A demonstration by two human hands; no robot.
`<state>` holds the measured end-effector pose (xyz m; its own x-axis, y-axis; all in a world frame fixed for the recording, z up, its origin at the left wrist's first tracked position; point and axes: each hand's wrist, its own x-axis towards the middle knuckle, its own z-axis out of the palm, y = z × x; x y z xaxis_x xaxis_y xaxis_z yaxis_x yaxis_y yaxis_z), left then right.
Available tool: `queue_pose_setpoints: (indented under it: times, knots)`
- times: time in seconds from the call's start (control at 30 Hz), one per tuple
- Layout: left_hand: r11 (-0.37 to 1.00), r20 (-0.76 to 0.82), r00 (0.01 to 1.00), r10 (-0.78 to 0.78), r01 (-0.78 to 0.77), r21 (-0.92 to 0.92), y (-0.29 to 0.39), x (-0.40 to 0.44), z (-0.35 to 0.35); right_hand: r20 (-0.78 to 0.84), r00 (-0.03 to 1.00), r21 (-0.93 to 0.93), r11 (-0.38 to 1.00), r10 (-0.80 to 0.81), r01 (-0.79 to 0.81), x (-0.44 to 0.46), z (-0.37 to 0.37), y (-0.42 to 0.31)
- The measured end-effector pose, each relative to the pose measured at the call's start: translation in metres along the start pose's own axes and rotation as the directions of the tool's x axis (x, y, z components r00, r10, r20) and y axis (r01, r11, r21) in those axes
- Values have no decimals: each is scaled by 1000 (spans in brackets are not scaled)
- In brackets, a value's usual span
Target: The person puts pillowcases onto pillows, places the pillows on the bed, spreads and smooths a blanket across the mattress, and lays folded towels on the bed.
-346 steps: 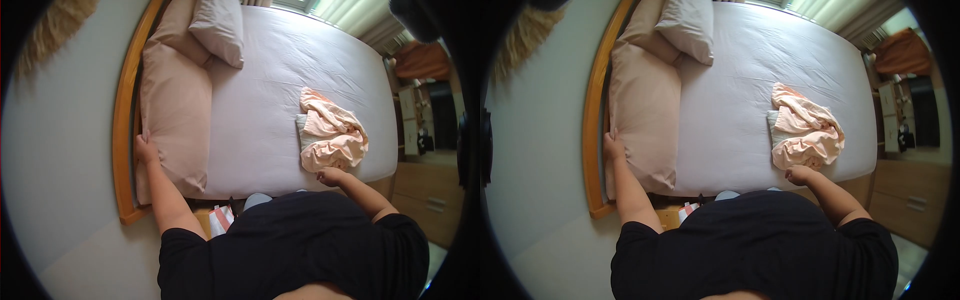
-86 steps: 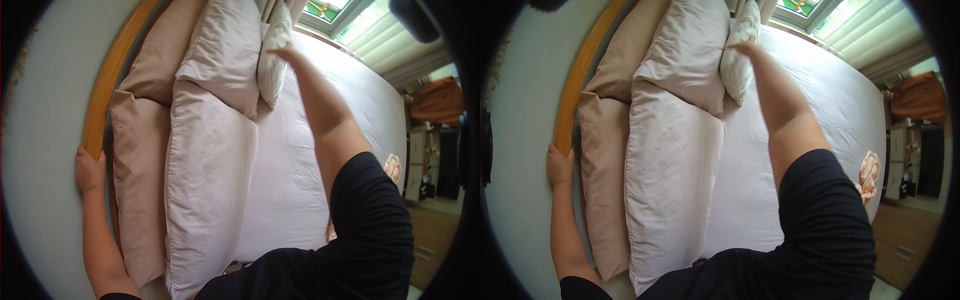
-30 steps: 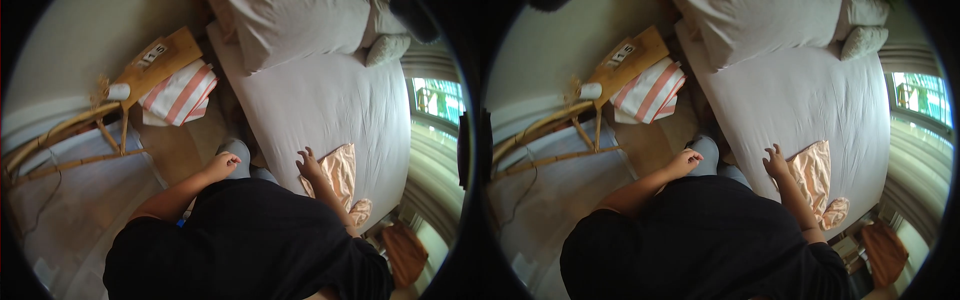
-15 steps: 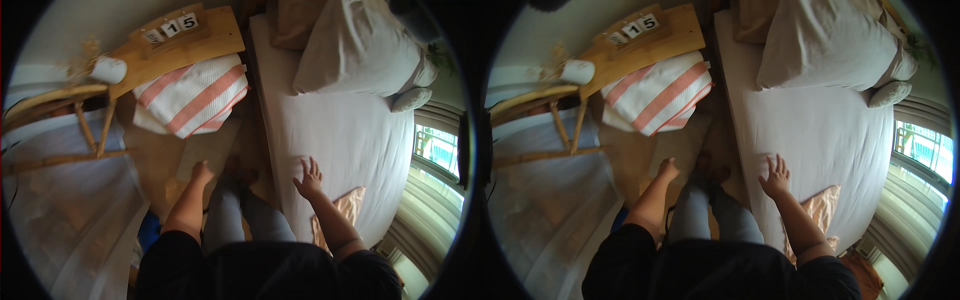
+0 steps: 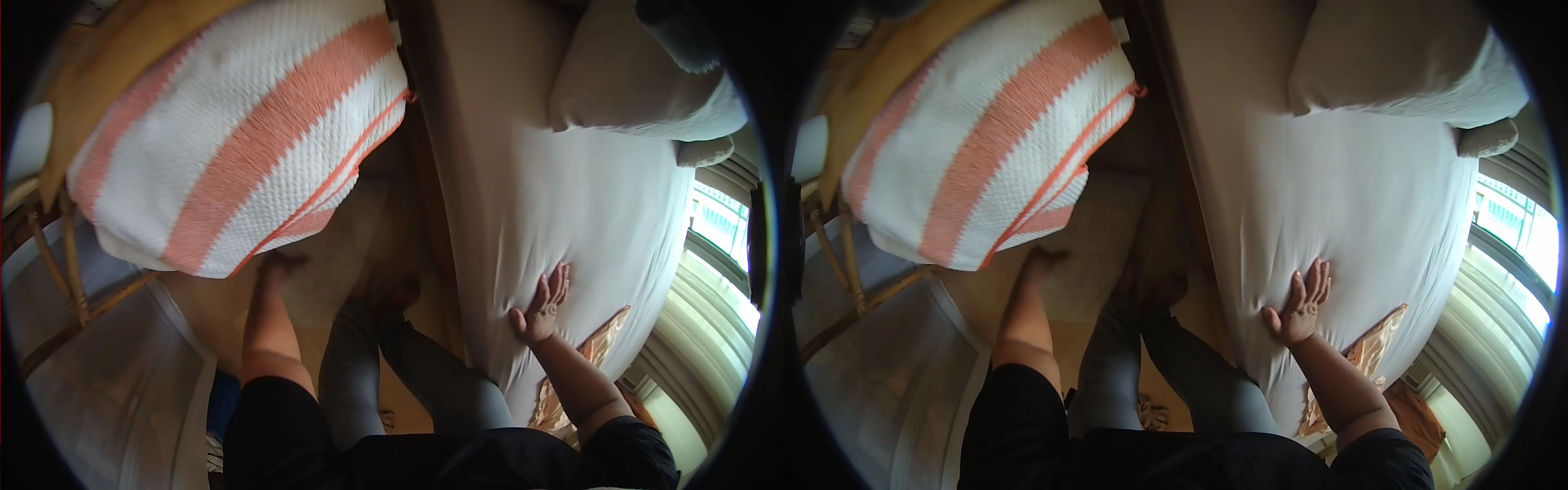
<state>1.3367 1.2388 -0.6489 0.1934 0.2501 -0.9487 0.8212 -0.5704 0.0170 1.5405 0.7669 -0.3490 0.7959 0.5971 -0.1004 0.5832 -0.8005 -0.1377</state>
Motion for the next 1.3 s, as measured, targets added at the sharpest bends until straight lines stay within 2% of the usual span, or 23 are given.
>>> queue_pose_setpoints:
  times: [0.1, 0.13, 0.17, 0.23, 0.3, 0.33, 0.4, 0.43, 0.5, 0.57, 0.63, 0.67, 0.73, 0.77, 0.83, 0.9, 0.93, 1.0, 1.03, 1.07, 1.13, 1.2, 1.3]
  knots:
    - [934, -132, 980, 150, -96, 343, 40, -113, -18, 149, 987, -70, 996, 59, -49, 4, -8, -10]
    - [918, -221, 901, 372, -392, -54, 29, -141, -6, 112, 992, -59, 997, 56, -50, 7, -13, -16]
    - [866, -306, 882, 359, -437, -243, 25, -171, 10, 207, 972, -74, 992, 112, -99, 10, -20, -19]
    - [906, -228, 911, 345, -386, -174, 38, -257, -3, 361, 907, -73, 977, 215, -202, 17, -43, -30]
    - [824, -263, 852, 453, -512, -243, 44, -337, -15, 455, 854, 68, 946, 253, -317, 31, -86, -63]
    - [783, -215, 802, 557, -594, -186, 47, -370, -26, 583, 812, 140, 987, -15, -82, 50, -124, -89]
    - [723, -161, 728, 666, -683, -98, 47, -437, -43, 386, 772, 487, 822, -505, 294, 46, -167, -136]
    - [630, -246, 661, 709, -750, -200, 48, -473, -54, 261, 868, 676, 722, -421, 147, 27, -180, -160]
    - [505, -290, 555, 780, -831, -233, 47, -532, -78, 151, 945, 705, 702, -289, 102, 37, -239, -180]
    - [505, -300, 637, 710, -758, -413, 47, -581, -102, 121, 977, 734, 679, -173, 29, 41, -289, -179]
    - [534, -307, 581, 753, -814, -231, 66, -629, -133, 212, 937, 960, 241, -278, -145, 31, -333, -173]
    - [553, -347, 550, 760, -827, -98, 78, -649, -144, 45, 965, 980, 199, -257, 8, 24, -374, -167]
    - [587, -265, 579, 771, -808, -57, 91, -672, -162, 32, 972, 999, 3, -233, -32, 10, -430, -147]
    - [527, -274, 491, 827, -847, 71, 105, -678, -171, 21, 981, 1000, -11, -192, -24, 0, -457, -135]
    - [445, -261, 389, 884, -871, 209, 131, -695, -184, -5, 994, 1000, -8, -110, 4, -19, -497, -107]
    - [223, -222, 154, 963, -917, 330, 161, -716, -195, -37, 999, 998, 53, 14, 36, -45, -518, -71]
    - [200, -197, 137, 971, -916, 349, 182, -714, -198, -58, 994, 993, 103, 94, 48, -56, -524, -53]
    - [94, -159, -9, 987, -776, 624, 232, -695, -192, -206, 910, 969, 203, 360, 140, -71, -507, -11]
    - [105, -144, 19, 989, -779, 618, 266, -695, -189, -269, 814, 803, 587, 515, -106, -81, -509, 11]
    - [115, -127, 46, 991, -781, 614, 303, -696, -186, -385, 696, 474, 777, 606, -414, -94, -509, 30]
    - [8, -94, -63, 994, -788, 616, 374, -697, -180, -455, 553, 350, 711, 698, -609, -122, -497, 59]
    - [-59, -29, -102, 994, -756, 652, 441, -672, -173, -242, 504, 371, 560, 829, -741, -156, -480, 71]
    - [-9, 9, -4, 1000, -746, 666, 523, -666, -167, 15, 486, 308, 458, 874, -834, -203, -443, 49]
